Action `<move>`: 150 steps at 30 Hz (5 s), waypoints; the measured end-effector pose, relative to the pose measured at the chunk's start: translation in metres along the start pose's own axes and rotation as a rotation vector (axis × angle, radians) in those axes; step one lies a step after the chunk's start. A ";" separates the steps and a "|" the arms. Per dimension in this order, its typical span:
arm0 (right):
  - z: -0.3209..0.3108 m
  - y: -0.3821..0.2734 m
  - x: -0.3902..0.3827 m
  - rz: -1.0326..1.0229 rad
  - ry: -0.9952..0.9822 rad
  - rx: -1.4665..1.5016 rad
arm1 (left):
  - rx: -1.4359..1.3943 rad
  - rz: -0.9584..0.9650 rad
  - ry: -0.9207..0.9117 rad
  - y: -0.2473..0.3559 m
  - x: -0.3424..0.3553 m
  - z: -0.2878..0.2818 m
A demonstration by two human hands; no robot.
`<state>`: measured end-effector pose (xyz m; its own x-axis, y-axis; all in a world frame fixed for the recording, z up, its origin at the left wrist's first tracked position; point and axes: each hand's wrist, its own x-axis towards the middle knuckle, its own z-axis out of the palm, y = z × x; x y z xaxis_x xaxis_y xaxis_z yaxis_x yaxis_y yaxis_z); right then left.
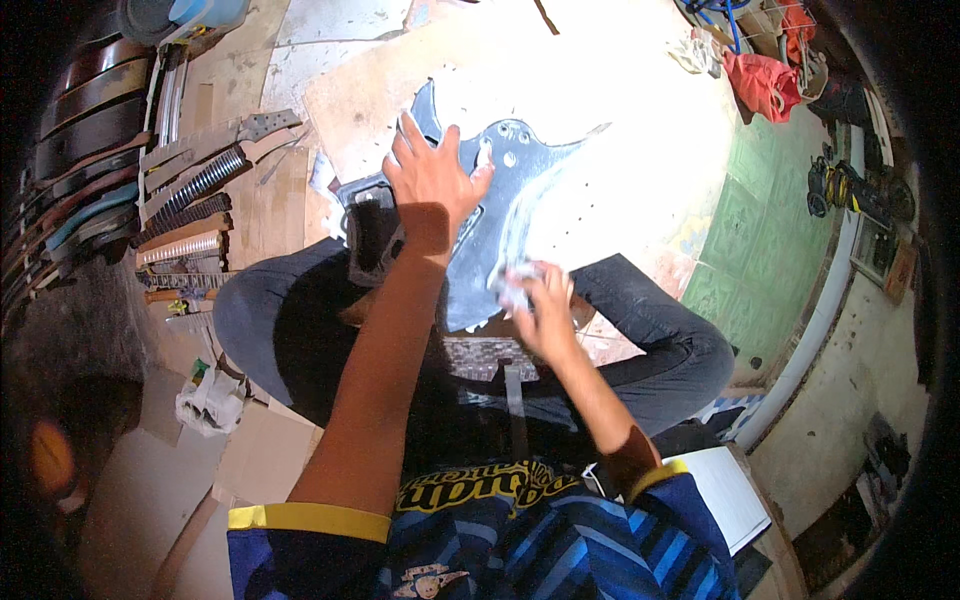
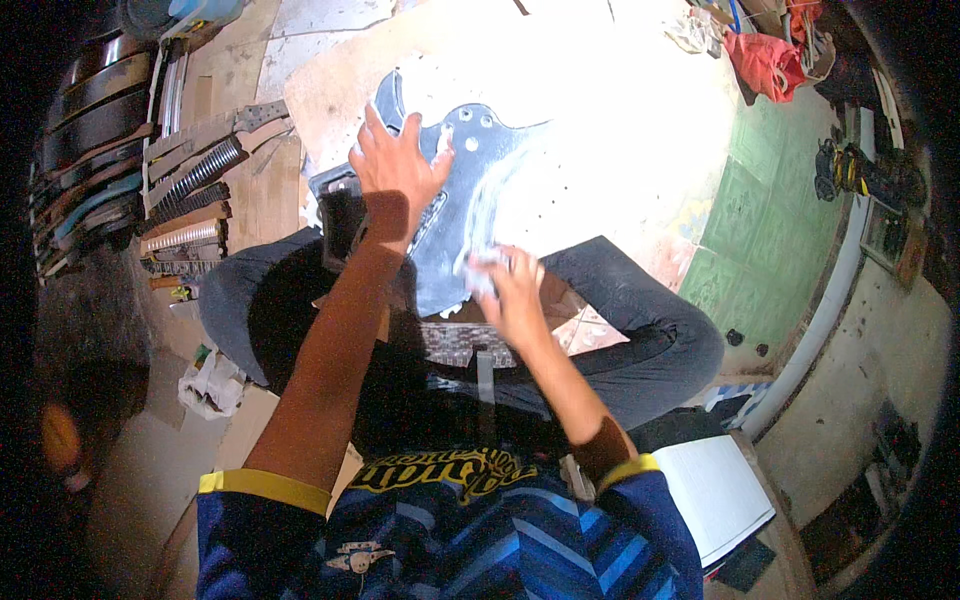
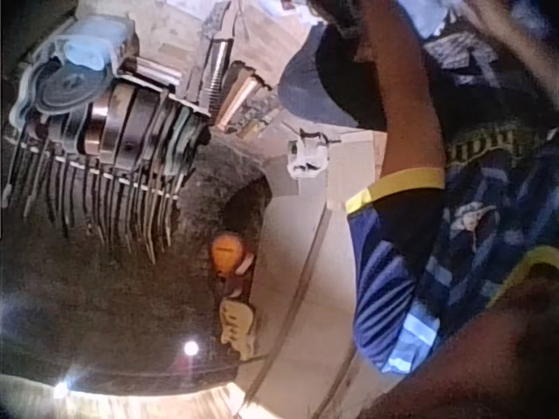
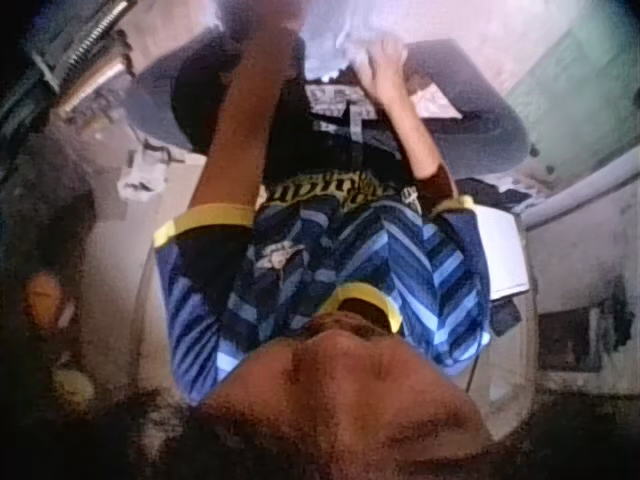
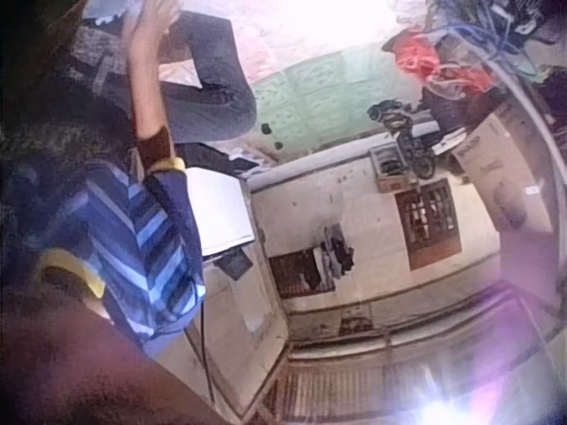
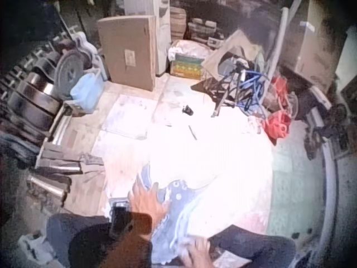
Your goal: The person sands the surface and edges of a guitar body using a piece of sandpaper held by hand.
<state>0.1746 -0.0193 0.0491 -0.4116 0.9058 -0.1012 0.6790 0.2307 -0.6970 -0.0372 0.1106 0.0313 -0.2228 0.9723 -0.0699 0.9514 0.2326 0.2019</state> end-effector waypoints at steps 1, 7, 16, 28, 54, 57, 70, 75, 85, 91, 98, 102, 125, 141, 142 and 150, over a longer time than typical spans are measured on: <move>-0.003 -0.004 -0.004 0.017 -0.015 0.020 | 0.005 0.014 0.012 0.003 -0.002 0.000; -0.007 0.036 0.102 -0.006 0.415 -0.096 | -0.033 -0.002 0.015 0.002 0.001 -0.006; -0.059 0.066 0.150 0.186 0.428 -0.164 | -0.046 0.058 0.075 0.009 -0.001 -0.007; -0.076 0.024 -0.031 0.136 0.062 0.301 | 0.115 0.593 -0.127 0.016 -0.020 0.001; -0.097 0.030 -0.004 0.356 0.607 0.534 | 0.338 1.150 -0.428 0.066 -0.003 0.003; -0.094 0.023 -0.003 0.317 0.575 0.640 | 0.184 1.201 -0.760 0.017 -0.072 -0.024; -0.095 0.026 -0.005 0.246 0.604 0.485 | 0.153 1.026 -0.223 0.146 0.116 0.018; -0.091 0.030 -0.010 0.330 0.529 0.472 | 0.161 1.074 -0.175 0.107 0.056 0.015; -0.092 0.013 -0.004 0.397 0.434 0.576 | 0.091 1.239 -0.828 0.019 -0.069 -0.034; -0.090 0.016 -0.005 0.392 0.441 0.550 | 0.237 1.084 -0.226 0.071 0.061 0.004; -0.066 0.056 0.004 0.361 0.533 0.667 | 0.003 0.583 -0.466 0.161 0.116 0.021; -0.055 0.066 0.015 0.625 0.504 1.023 | -0.247 0.574 -0.489 0.148 0.132 0.037; -0.062 0.062 0.052 0.283 0.859 0.694 | -1.290 0.282 0.512 0.086 0.020 -0.307; -0.069 -0.076 0.034 -0.092 0.729 0.532 | -1.495 0.204 0.839 0.025 -0.093 -0.219; -0.072 -0.084 0.034 -0.110 0.731 0.534 | -1.483 0.354 0.839 0.021 -0.097 -0.214; -0.033 -0.120 0.024 -0.329 0.675 0.200 | -1.437 0.316 0.811 0.015 -0.101 -0.195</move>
<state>0.1032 -0.0131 0.1541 -0.0702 0.8369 0.5428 0.4368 0.5150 -0.7376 -0.0419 0.0199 0.2317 -0.5542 0.6343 0.5390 0.1264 -0.5759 0.8077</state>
